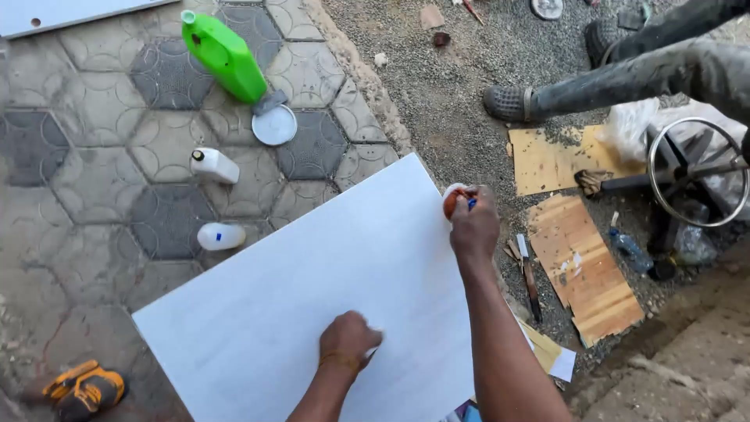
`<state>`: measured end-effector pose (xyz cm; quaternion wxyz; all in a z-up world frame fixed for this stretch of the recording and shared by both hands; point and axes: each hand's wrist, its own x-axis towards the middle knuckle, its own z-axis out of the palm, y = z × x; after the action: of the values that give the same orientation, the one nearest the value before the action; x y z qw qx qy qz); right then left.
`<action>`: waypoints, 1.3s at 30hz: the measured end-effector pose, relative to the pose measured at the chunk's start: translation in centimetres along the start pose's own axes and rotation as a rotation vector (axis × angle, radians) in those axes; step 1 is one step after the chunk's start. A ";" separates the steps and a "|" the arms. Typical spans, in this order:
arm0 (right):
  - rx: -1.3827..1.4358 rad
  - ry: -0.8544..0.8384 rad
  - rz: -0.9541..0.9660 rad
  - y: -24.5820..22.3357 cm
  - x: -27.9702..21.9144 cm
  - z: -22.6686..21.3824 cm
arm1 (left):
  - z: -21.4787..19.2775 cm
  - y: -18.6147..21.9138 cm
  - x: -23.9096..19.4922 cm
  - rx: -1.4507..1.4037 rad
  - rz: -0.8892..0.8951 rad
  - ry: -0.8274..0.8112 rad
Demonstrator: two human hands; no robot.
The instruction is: The person uses a sponge to apply white paint to a rectangular wooden board. They repeatedly dip the sponge into a paint can and spread the paint across the surface of the board.
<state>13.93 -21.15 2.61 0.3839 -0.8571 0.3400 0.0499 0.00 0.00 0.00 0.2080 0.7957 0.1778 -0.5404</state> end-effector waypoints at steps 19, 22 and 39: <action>-1.469 -0.886 -0.949 9.0 14.6 -2.6 | -3.4 4.7 -3.1 -0.026 -0.199 -0.166; -0.319 -0.758 0.413 6.5 7.8 -7.1 | -3.5 4.6 -3.3 -0.069 -0.210 -0.154; -0.478 -0.186 -0.411 6.6 -13.5 10.0 | -0.7 2.4 0.2 0.126 -0.142 -0.149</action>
<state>1.29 -9.99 -3.87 0.2030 -0.9654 0.1021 0.1278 1.88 -1.66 0.41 0.1313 0.7504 0.1833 -0.6213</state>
